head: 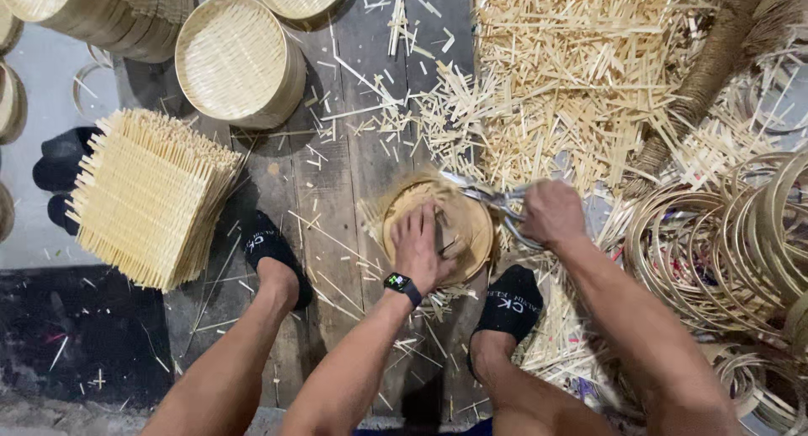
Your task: The person repeatedly places a circular wooden mold over a square woven bamboo mat, then uses shears to trim the excess bamboo strips flush with the mold's edge. After each trim, the person removes the mold and sets the finished circular base aside, then repeats the process with a new mat.
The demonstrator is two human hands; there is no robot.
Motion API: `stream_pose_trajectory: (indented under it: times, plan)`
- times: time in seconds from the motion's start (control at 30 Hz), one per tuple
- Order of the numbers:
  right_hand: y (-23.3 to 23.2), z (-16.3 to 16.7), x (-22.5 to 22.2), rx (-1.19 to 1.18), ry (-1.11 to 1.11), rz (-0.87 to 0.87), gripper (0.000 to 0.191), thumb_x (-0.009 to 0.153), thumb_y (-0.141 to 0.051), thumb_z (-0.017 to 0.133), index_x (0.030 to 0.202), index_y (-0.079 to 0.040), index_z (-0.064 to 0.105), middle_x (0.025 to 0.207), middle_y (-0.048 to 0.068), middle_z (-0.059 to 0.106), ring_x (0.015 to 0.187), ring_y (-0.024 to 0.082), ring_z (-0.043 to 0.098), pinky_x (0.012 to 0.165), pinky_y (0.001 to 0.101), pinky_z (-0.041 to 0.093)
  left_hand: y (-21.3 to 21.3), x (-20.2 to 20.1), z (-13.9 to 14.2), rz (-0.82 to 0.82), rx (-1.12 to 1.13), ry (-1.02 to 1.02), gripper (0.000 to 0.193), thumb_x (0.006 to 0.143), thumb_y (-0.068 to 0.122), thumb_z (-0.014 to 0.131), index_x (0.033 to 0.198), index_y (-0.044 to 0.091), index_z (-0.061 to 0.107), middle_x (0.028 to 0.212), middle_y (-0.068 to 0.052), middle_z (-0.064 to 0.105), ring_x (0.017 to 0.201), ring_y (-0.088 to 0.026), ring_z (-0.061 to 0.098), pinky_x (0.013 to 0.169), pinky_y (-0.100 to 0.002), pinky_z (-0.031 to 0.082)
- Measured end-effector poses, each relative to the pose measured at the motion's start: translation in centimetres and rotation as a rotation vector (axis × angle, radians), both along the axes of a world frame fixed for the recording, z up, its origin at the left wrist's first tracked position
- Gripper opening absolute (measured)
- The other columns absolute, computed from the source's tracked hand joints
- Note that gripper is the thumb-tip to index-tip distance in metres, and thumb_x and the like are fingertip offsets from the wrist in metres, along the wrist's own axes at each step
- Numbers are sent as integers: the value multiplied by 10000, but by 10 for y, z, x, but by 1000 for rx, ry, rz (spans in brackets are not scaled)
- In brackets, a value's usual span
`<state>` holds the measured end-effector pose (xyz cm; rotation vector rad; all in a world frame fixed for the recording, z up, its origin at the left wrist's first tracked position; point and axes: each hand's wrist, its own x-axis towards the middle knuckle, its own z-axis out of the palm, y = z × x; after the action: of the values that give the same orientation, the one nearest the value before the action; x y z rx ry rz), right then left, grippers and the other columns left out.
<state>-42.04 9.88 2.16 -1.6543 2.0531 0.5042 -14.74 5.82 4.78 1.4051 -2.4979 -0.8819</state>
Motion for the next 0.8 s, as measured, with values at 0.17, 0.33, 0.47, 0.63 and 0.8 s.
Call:
stream_pose_trajectory:
  times: [0.17, 0.33, 0.47, 0.63, 0.8]
  plan:
    - [5, 1, -6, -238, 52, 110, 532, 882, -520, 554, 1004, -23, 699, 888, 144, 586, 819, 246, 566, 729, 415, 536, -15, 10, 6, -172, -22, -14, 1174, 494, 224, 926, 1509, 45, 363, 1428, -196, 480, 1284, -434, 430, 1121, -592, 311]
    - [1, -3, 3, -143, 51, 106, 685, 971, -686, 504, 1021, -32, 699, 892, 121, 589, 836, 227, 559, 777, 396, 530, -20, 4, 28, -231, -13, -12, 1150, 611, 381, 942, 1559, 145, 335, 1518, -175, 420, 1345, -465, 389, 1131, -646, 333]
    - [0, -5, 0, -70, -6, 35, 682, 952, -672, 501, 1016, -15, 676, 900, 139, 571, 803, 232, 548, 710, 405, 525, -4, -11, 38, 60, 229, -323, 1210, 599, 439, 953, 1589, 369, 260, 1620, -281, 60, 1452, -579, 142, 1033, -700, 323]
    - [-4, -19, 3, -104, 142, 173, 599, 878, -621, 558, 939, -35, 662, 840, 88, 558, 800, 207, 536, 737, 351, 495, 1, -12, 29, -65, 113, -315, 1076, 652, 361, 885, 1550, 367, 294, 1622, -299, 51, 1416, -547, 267, 1013, -682, 388]
    - [1, -19, -3, -96, 18, 87, 422, 978, -459, 553, 1041, -59, 672, 858, 92, 583, 773, 197, 561, 674, 357, 512, -10, 6, 21, -215, 11, -230, 1000, 632, 283, 889, 1503, 385, 410, 1632, -207, 170, 1388, -534, 347, 1052, -649, 373]
